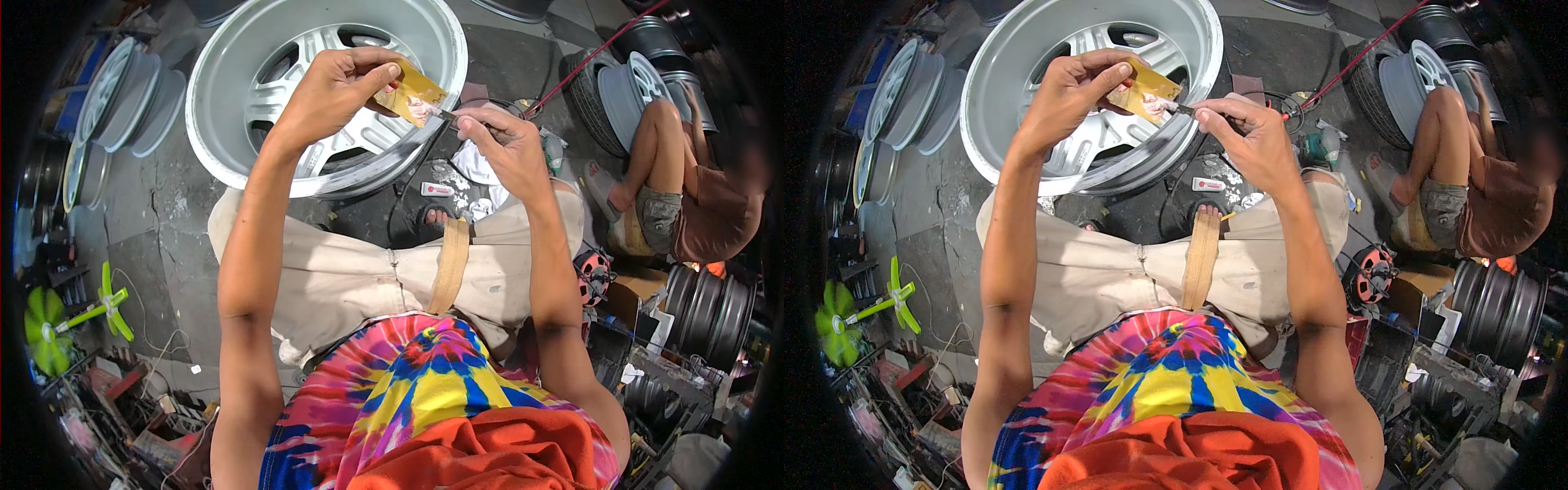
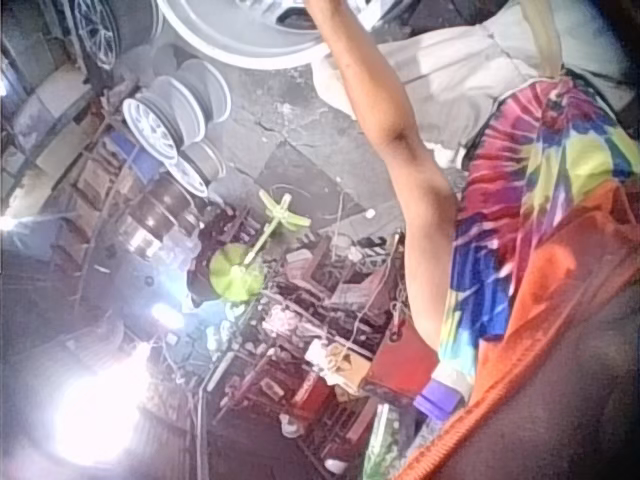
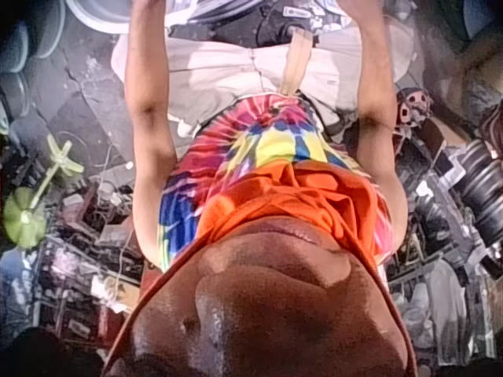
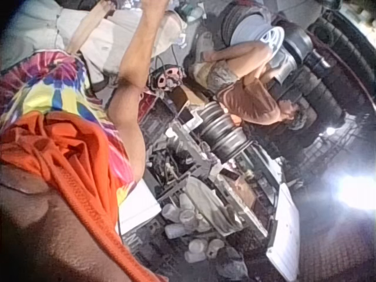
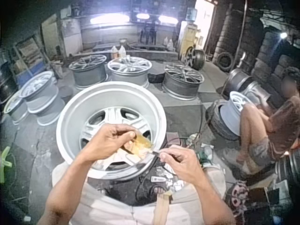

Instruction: Repairing an alloy wheel by applying filler and sanding.

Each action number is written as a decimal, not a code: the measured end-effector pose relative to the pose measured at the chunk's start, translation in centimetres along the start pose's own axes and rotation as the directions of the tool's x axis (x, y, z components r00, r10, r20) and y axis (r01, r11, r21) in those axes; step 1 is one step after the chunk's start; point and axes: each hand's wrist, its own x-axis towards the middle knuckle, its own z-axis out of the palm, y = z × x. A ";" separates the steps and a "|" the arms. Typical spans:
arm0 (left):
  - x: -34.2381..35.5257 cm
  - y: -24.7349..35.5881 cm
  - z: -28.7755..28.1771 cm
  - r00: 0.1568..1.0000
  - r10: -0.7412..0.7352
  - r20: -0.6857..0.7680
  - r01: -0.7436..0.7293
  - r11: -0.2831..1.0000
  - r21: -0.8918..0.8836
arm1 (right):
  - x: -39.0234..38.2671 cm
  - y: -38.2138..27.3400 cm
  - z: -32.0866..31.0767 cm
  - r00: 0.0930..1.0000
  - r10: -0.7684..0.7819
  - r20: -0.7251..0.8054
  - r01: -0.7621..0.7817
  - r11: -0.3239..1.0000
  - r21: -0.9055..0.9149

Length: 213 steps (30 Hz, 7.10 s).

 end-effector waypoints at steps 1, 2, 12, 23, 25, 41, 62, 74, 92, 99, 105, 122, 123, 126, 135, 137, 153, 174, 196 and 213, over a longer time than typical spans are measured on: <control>0.0 0.1 0.1 1.000 0.001 0.001 -0.001 1.000 0.000 | 0.0 -0.1 -0.1 0.999 0.024 0.044 -0.025 0.999 0.031; -0.1 0.2 0.1 1.000 0.003 0.002 -0.003 1.000 -0.031 | -0.1 -0.2 -0.2 0.999 0.023 0.044 -0.025 0.999 0.031; 0.4 -0.1 -0.4 0.994 -0.092 -0.056 0.082 0.984 -0.159 | -0.3 -0.1 -0.7 0.998 -0.001 0.055 -0.009 0.982 0.186; 0.8 -1.8 -0.9 0.956 -0.293 0.015 0.259 0.816 -0.517 | -0.1 -0.3 0.5 0.918 -0.355 -0.178 0.321 0.927 -0.195; 0.8 -1.8 -1.0 0.957 -0.290 -0.005 0.246 0.822 -0.513 | -0.5 -0.5 0.1 0.938 -0.317 -0.142 0.277 0.929 -0.246; 0.6 -0.7 0.2 0.988 -0.035 -0.152 0.032 0.999 -0.025 | 0.0 -1.1 0.0 0.934 -0.321 -0.157 0.259 0.910 -0.324; 0.5 -1.2 -0.2 0.994 -0.015 -0.110 0.006 0.996 -0.085 | -0.9 0.7 0.3 0.993 0.116 0.033 -0.119 0.981 0.154; 0.5 -0.9 0.0 0.990 -0.007 -0.141 0.006 1.000 -0.008 | -0.3 -1.0 -0.1 0.953 -0.282 -0.114 0.245 0.934 -0.262; 0.1 -0.5 0.5 0.999 0.044 -0.025 -0.044 0.999 0.019 | 0.1 0.3 0.0 0.998 -0.068 0.003 0.068 0.998 0.005; 0.1 -0.2 -0.2 0.999 0.038 0.013 -0.038 0.999 -0.013 | -0.4 -0.8 -1.2 0.984 0.078 0.161 -0.088 0.995 0.056; 0.6 -0.9 -0.3 0.990 -0.141 -0.029 0.129 0.957 -0.259 | -0.2 -0.1 -0.7 0.993 -0.109 -0.047 0.117 0.954 0.277; 0.7 -0.8 -0.8 0.976 -0.197 -0.089 0.161 0.936 -0.314 | -0.8 -0.4 -1.1 0.948 -0.308 -0.081 0.280 0.926 -0.252; 0.7 -0.9 -0.6 0.982 -0.152 -0.113 0.121 0.962 -0.246 | -0.7 -0.4 -1.1 0.944 -0.313 -0.104 0.281 0.929 -0.241; 0.5 -0.6 0.1 0.990 -0.074 -0.116 0.059 0.990 -0.125 | -0.2 -1.0 -0.4 0.950 -0.278 -0.140 0.241 0.941 -0.236; 0.4 -0.5 0.1 0.996 -0.004 -0.093 0.004 1.000 0.009 | -0.2 -0.7 -0.1 0.968 -0.235 -0.086 0.211 0.952 -0.224; 0.3 -0.6 0.0 0.997 0.000 -0.076 0.003 0.999 0.043 | 0.0 -1.1 0.4 0.954 -0.294 -0.066 0.274 0.938 -0.212; 0.0 0.3 0.2 0.998 -0.042 -0.043 0.040 0.998 -0.044 | -0.8 -0.7 -0.4 0.995 0.049 0.084 -0.057 0.993 0.101; 0.6 -1.5 -0.4 0.957 -0.289 -0.002 0.245 0.813 -0.529 | -1.2 -0.8 -1.4 0.929 -0.348 -0.127 0.313 0.920 -0.234; 5.8 4.5 11.6 0.976 -0.138 0.170 0.198 0.885 -0.421 | -14.0 4.8 -14.3 0.947 0.192 -0.260 -0.143 0.970 0.195; 2.3 3.1 7.1 0.966 -0.250 0.067 0.258 0.901 -0.349 | -29.2 29.4 0.6 0.653 0.603 -0.459 -0.744 0.623 -0.241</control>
